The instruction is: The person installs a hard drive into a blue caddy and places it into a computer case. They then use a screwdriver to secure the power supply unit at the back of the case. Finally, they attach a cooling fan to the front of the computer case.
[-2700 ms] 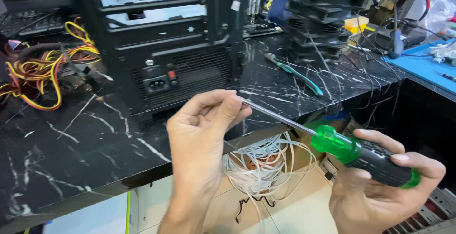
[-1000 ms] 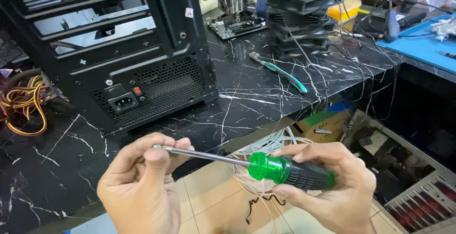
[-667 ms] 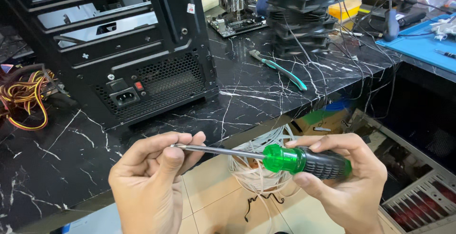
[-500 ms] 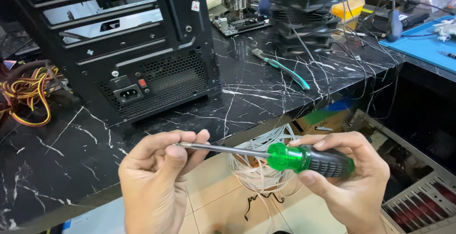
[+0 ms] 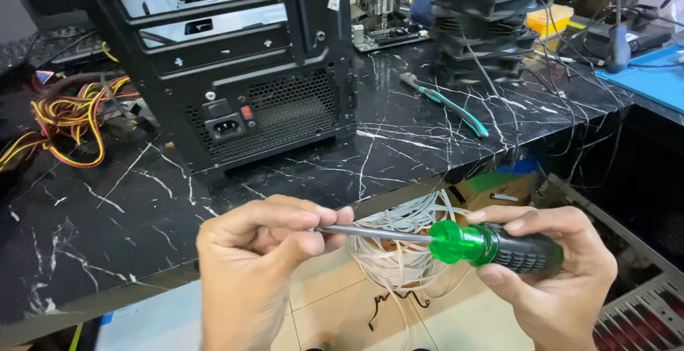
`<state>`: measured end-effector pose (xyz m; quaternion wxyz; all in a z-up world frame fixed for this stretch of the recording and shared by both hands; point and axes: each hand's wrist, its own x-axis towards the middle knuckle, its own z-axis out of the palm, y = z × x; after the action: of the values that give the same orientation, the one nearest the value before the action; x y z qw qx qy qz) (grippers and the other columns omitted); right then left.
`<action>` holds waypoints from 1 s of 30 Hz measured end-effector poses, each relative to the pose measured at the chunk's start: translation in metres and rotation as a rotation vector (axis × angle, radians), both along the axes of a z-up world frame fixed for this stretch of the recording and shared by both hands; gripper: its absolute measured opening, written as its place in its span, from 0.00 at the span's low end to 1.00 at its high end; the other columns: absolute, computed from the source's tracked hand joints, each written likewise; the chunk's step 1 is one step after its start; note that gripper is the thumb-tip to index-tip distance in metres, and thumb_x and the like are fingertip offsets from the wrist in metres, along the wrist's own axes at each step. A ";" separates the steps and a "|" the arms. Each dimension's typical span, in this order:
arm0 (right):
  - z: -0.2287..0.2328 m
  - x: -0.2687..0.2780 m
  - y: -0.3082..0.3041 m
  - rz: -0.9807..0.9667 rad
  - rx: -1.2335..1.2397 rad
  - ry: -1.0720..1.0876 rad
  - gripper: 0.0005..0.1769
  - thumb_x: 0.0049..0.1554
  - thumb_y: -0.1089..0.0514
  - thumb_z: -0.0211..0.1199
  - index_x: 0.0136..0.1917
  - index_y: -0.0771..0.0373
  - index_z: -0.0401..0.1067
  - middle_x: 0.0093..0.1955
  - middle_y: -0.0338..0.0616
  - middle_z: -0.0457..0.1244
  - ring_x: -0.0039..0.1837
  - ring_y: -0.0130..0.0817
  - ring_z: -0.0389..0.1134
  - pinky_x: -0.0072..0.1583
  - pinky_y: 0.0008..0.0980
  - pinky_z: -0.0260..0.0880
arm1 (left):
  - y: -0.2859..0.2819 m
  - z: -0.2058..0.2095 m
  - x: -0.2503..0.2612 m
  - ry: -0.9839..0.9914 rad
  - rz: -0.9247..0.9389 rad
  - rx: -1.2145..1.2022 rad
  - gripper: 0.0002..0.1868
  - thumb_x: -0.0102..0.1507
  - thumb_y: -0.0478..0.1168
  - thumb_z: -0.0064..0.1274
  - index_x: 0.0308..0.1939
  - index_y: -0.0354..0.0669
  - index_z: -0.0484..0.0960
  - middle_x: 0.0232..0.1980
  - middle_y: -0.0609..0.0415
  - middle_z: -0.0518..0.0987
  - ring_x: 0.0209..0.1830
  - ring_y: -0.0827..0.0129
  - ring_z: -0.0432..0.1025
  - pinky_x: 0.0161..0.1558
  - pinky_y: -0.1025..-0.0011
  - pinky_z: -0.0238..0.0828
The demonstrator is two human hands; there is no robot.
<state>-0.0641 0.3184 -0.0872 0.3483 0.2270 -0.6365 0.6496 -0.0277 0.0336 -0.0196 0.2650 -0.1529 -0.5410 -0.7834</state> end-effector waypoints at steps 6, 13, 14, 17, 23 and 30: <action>-0.008 0.002 -0.003 -0.027 -0.002 0.040 0.29 0.48 0.53 0.78 0.57 0.63 0.67 0.57 0.71 0.75 0.62 0.56 0.85 0.65 0.48 0.92 | -0.014 -0.028 -0.010 -0.003 -0.259 0.207 0.09 0.66 0.34 0.73 0.44 0.32 0.89 0.50 0.32 0.86 0.56 0.15 0.89 0.50 0.50 0.99; -0.015 0.001 0.003 -0.093 0.038 0.044 0.32 0.46 0.53 0.79 0.57 0.61 0.66 0.58 0.69 0.75 0.62 0.53 0.85 0.61 0.39 0.89 | -0.013 -0.026 -0.010 -0.002 -0.276 0.297 0.11 0.63 0.30 0.75 0.44 0.30 0.88 0.46 0.29 0.86 0.52 0.13 0.88 0.47 0.48 0.98; -0.014 0.002 0.003 -0.103 0.036 0.041 0.31 0.46 0.52 0.79 0.57 0.62 0.66 0.58 0.69 0.75 0.62 0.53 0.85 0.60 0.40 0.89 | -0.012 -0.021 -0.008 -0.031 -0.242 0.249 0.08 0.62 0.29 0.74 0.41 0.31 0.89 0.44 0.31 0.87 0.50 0.17 0.90 0.45 0.48 0.99; -0.016 0.001 0.007 -0.107 0.030 0.041 0.31 0.47 0.52 0.78 0.57 0.62 0.66 0.57 0.69 0.74 0.62 0.54 0.85 0.60 0.41 0.90 | -0.011 -0.009 -0.003 0.000 -0.204 0.138 0.08 0.60 0.30 0.75 0.39 0.32 0.91 0.42 0.34 0.89 0.48 0.24 0.93 0.45 0.48 1.00; -0.027 -0.006 0.010 -0.044 -0.010 0.059 0.30 0.49 0.51 0.78 0.58 0.61 0.66 0.56 0.68 0.74 0.62 0.53 0.84 0.64 0.44 0.91 | -0.003 0.006 0.005 0.048 -0.172 0.023 0.07 0.60 0.32 0.76 0.39 0.33 0.92 0.41 0.35 0.90 0.45 0.30 0.94 0.45 0.47 1.02; -0.038 -0.011 0.005 -0.005 -0.041 0.042 0.30 0.52 0.47 0.77 0.58 0.60 0.65 0.60 0.68 0.74 0.64 0.51 0.82 0.63 0.41 0.89 | 0.008 -0.018 -0.004 0.082 -0.394 0.220 0.13 0.64 0.39 0.79 0.46 0.35 0.94 0.47 0.36 0.90 0.52 0.28 0.89 0.54 0.36 0.94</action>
<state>-0.0753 0.3233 -0.1250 0.3677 0.2317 -0.6160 0.6570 -0.0318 0.0416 -0.0378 0.1438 -0.2576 -0.4008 -0.8674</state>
